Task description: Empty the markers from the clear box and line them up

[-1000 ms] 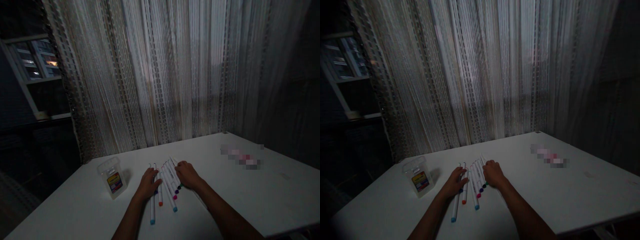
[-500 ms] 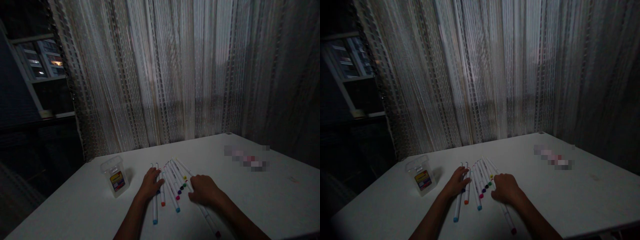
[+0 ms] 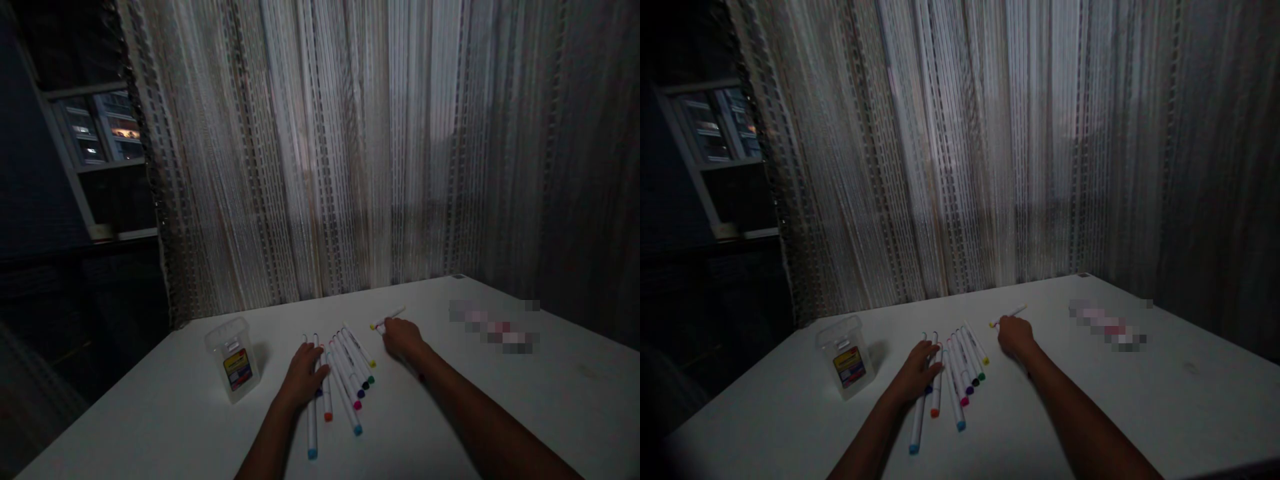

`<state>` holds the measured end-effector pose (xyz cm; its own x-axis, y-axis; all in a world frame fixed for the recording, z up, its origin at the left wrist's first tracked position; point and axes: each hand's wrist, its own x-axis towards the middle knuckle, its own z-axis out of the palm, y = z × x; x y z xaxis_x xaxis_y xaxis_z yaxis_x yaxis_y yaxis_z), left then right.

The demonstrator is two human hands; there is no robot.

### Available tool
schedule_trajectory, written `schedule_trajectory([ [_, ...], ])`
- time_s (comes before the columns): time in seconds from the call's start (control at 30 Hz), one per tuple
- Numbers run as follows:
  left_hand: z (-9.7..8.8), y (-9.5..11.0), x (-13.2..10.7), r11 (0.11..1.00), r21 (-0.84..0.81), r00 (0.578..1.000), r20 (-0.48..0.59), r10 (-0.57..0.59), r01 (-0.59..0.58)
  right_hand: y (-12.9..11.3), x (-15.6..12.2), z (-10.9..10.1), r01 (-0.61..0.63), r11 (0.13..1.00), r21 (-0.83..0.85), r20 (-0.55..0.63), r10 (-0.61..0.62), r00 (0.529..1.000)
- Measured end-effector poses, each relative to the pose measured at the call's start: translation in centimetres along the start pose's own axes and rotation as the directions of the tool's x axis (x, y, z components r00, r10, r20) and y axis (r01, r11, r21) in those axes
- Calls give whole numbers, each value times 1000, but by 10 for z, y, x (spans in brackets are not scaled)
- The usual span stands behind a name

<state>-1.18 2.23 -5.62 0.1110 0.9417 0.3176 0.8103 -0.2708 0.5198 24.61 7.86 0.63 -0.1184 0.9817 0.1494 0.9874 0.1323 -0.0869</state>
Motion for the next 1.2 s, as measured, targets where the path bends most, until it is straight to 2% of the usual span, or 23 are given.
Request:
schedule_trajectory([
  [0.13,-1,1,0,1000,17,1000,20,7,-7,-7,16,8,65,997,-40,-78,-68,995],
  [0.27,-1,2,0,1000,24,1000,27,-7,6,-3,34,13,137,988,-64,-39,-140,989],
  [0.43,-2,3,1,999,47,999,49,-4,2,14,46,10,129,988,-90,-8,-130,991],
  [0.57,-6,5,2,997,78,998,69,-14,8,31,40,3,74,991,-114,27,-71,997],
  [0.7,-9,8,2,996,92,998,63,-9,3,37,14,-1,44,993,-111,68,-36,997],
  [0.8,-10,12,1,995,101,999,44,-11,6,27,-14,3,75,994,-82,75,-69,995],
  [0.9,-8,16,-2,991,126,998,57,-39,31,6,-32,9,84,996,-42,53,-82,995],
  [1.0,-4,19,-3,987,159,997,61,-42,32,-21,-31,15,64,998,8,31,-65,997],
  [1.2,1,14,1,989,143,999,-42,31,-24,-58,-19,26,4,989,150,-34,1,999],
])
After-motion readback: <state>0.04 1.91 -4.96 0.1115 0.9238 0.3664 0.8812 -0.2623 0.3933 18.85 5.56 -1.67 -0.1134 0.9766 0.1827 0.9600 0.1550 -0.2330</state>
